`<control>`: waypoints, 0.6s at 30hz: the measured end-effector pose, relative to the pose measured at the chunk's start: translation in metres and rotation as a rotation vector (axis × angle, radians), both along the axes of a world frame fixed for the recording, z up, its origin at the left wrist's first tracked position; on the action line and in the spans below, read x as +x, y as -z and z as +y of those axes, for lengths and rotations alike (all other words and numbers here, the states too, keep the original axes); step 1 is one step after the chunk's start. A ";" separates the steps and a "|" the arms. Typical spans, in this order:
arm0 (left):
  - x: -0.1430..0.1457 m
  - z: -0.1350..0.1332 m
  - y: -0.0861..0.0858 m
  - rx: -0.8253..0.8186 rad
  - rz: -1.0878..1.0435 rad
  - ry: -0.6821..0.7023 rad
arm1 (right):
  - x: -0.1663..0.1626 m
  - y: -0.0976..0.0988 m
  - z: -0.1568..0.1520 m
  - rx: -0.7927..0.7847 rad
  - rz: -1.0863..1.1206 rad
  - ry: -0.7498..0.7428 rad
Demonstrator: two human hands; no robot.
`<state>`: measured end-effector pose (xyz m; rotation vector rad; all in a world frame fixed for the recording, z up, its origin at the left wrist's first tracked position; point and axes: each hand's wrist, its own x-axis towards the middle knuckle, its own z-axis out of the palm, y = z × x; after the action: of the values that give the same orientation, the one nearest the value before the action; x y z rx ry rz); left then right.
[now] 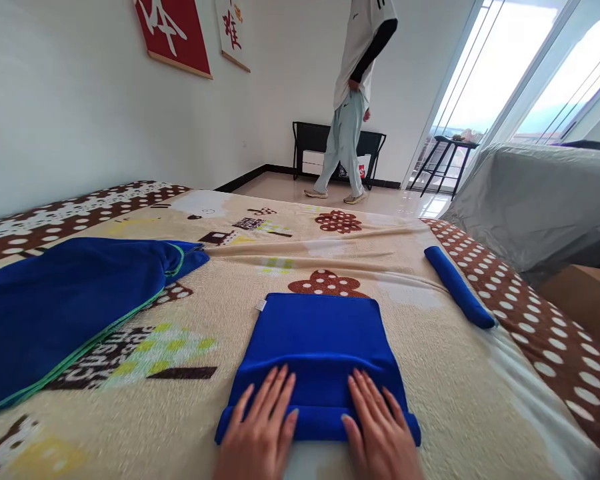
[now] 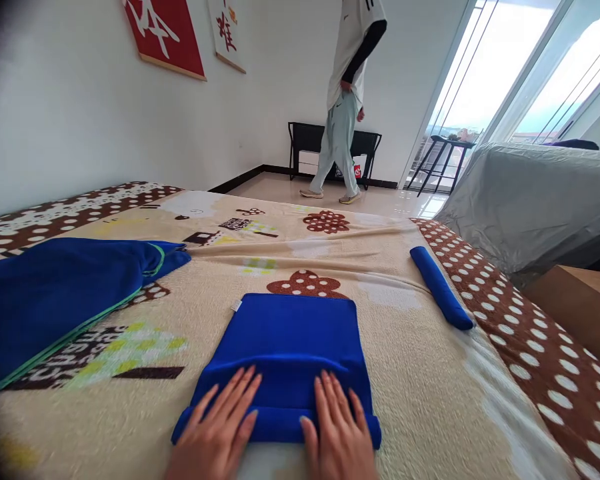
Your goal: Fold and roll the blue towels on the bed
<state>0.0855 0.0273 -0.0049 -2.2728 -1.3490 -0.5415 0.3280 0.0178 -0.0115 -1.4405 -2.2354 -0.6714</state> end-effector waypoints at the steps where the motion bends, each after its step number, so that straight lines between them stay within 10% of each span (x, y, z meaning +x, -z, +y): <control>1: -0.014 -0.001 0.002 -0.023 -0.007 -0.051 | 0.012 0.002 -0.002 -0.009 -0.002 0.049; 6: -0.045 -0.006 0.002 0.011 -0.078 -0.118 | 0.044 0.007 -0.008 0.031 0.019 0.138; 13: 0.028 0.009 -0.016 0.023 0.004 0.220 | -0.023 -0.005 0.003 -0.002 0.114 -0.185; 18: 0.006 0.014 -0.008 -0.019 0.001 0.010 | 0.000 0.002 0.007 -0.039 0.100 0.057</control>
<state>0.0912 0.0411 0.0035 -2.2960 -1.3484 -0.5330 0.3281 0.0250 -0.0131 -1.5273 -2.1497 -0.5630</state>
